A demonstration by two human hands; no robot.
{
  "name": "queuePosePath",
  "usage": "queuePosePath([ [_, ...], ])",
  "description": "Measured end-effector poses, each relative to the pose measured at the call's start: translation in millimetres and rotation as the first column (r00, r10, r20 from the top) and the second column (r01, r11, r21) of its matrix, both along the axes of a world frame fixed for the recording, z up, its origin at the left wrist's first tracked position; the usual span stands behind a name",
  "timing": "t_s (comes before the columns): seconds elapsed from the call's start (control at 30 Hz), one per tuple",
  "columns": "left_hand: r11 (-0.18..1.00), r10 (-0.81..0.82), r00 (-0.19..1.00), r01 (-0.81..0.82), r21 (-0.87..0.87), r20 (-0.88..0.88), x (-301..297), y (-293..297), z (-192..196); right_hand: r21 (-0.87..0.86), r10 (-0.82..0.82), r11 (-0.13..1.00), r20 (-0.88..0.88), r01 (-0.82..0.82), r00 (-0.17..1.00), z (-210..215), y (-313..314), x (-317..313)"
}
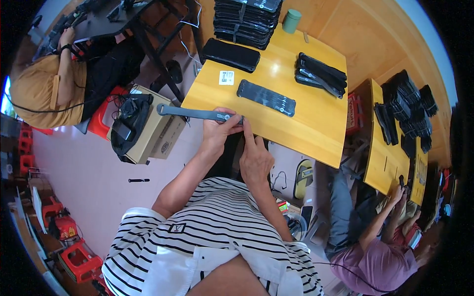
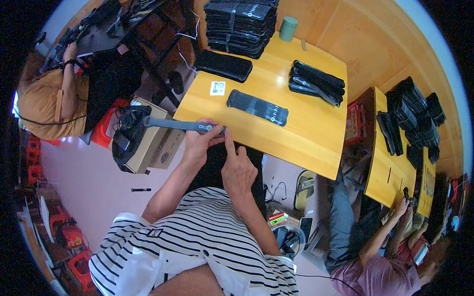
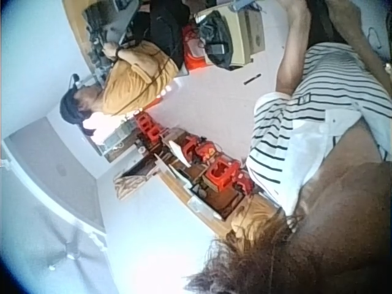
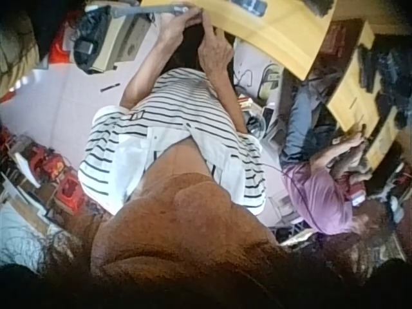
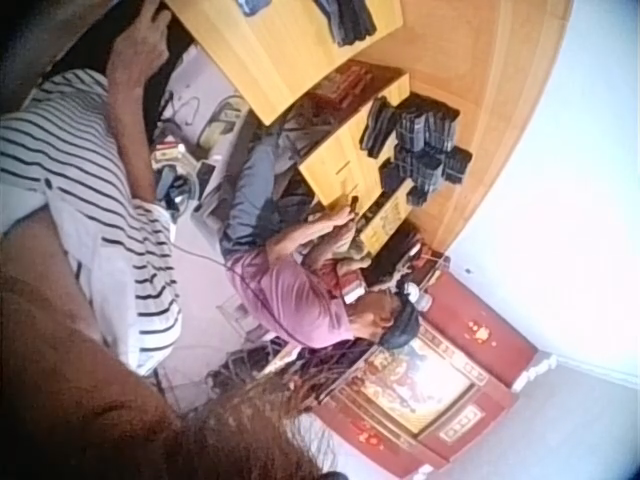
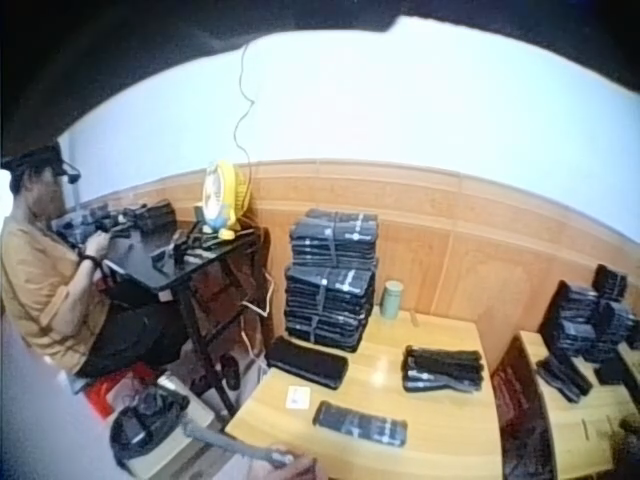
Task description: Assembling and inspecting black leather straps by attaching metal hardware components.
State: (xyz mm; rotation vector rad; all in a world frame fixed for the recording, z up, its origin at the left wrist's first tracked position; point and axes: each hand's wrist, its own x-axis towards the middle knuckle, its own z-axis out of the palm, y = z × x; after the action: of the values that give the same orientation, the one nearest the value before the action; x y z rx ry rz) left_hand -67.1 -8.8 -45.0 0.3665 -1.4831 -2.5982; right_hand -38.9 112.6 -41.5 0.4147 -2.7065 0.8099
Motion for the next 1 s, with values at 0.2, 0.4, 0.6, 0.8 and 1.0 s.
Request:
queuePosePath([
  [0.2, 0.991, 0.128, 0.991, -0.127, 0.036, -0.033, -1, 21, -9, -0.490, 0.084, 0.871, 0.159, 0.005, 0.984, -35, -4, -9],
  [0.4, 0.992, 0.089, 0.996, -0.090, -0.086, -0.013, -3, 18, -13, -0.837, 0.574, 0.168, 0.512, 0.521, 0.639, -8, -1, -8],
  [0.6, 0.986, 0.052, 0.996, -0.063, -0.155, -0.075, -4, 15, -10, -0.534, 0.031, 0.845, 0.105, 0.030, 0.994, -37, -7, -11],
  [0.8, 0.972, 0.024, 0.999, -0.012, -0.236, 0.046, -9, 6, -12, -0.015, -0.044, 0.999, 0.026, 0.044, 0.999, -13, 3, -9],
  [1.0, 0.802, -0.103, 0.994, 0.109, -0.588, 0.044, -14, -9, -20, -0.098, 0.089, 0.992, 0.035, -0.085, 0.995, -27, 12, -14],
])
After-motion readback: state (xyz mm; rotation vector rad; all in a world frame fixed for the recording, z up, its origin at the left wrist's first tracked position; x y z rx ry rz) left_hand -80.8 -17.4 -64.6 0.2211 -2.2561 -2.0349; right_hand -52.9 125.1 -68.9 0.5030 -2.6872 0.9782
